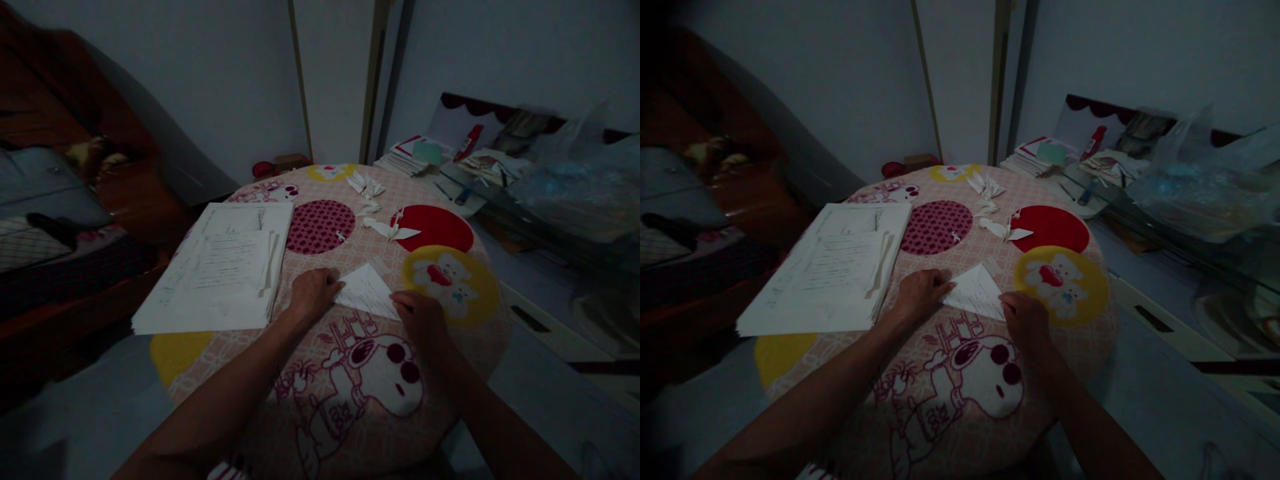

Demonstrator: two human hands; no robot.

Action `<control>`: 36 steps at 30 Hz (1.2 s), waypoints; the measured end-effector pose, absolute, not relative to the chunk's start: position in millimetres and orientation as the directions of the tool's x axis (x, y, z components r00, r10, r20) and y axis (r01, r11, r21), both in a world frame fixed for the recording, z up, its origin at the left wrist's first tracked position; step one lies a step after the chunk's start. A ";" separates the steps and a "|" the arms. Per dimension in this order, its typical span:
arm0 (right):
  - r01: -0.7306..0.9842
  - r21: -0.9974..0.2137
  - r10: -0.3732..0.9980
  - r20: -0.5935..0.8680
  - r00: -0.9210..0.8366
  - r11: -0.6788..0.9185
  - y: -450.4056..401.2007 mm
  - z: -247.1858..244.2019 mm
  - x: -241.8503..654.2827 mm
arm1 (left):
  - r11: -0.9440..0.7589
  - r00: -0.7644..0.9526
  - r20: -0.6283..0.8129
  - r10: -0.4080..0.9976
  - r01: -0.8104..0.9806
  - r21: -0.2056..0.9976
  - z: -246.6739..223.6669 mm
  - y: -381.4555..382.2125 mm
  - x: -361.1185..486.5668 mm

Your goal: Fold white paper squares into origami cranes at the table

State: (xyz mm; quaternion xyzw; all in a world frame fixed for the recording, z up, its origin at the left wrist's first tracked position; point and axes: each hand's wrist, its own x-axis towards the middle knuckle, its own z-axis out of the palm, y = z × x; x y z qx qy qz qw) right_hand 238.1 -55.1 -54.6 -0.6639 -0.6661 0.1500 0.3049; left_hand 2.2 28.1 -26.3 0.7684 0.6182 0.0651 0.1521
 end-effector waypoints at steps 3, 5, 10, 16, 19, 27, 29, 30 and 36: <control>0.810 -0.582 0.977 0.201 0.066 0.066 -54.2 -55.6 238.5 | -0.185 0.221 -0.085 0.972 0.933 0.307 -28.3 28.5 2.8; 0.817 -0.575 0.980 0.187 0.065 0.056 -53.8 -54.9 238.5 | -0.188 0.220 -0.074 0.973 0.934 0.305 -29.9 28.5 2.9; 0.827 -0.561 0.989 0.141 0.046 0.041 -53.3 -49.1 237.5 | -0.187 0.211 -0.047 0.976 0.933 0.306 -31.8 28.8 2.8; 0.844 -0.535 0.991 0.124 0.055 0.020 -52.6 -47.2 235.5 | -0.182 0.209 -0.060 0.976 0.935 0.305 -32.6 30.6 3.1; 0.854 -0.520 0.991 0.123 0.049 0.023 -52.0 -48.0 235.1 | -0.178 0.202 -0.048 0.978 0.937 0.301 -33.7 30.0 3.8; 0.879 -0.476 0.993 0.111 0.034 0.023 -50.8 -48.9 234.2 | -0.323 0.297 0.127 0.946 0.873 0.366 -38.4 28.4 5.0; 0.877 -0.479 0.992 0.122 0.031 0.032 -50.9 -48.9 233.7 | -0.472 0.408 0.239 0.881 0.789 0.393 -43.4 32.1 6.1; 0.878 -0.476 0.992 0.127 0.027 0.037 -51.0 -48.7 233.4 | -0.554 0.478 0.281 0.832 0.731 0.398 -46.5 34.6 6.6; 0.899 -0.436 0.993 0.120 0.021 0.034 -53.0 -44.3 233.1 | -0.807 0.779 0.241 0.579 0.506 0.304 -55.5 42.0 5.8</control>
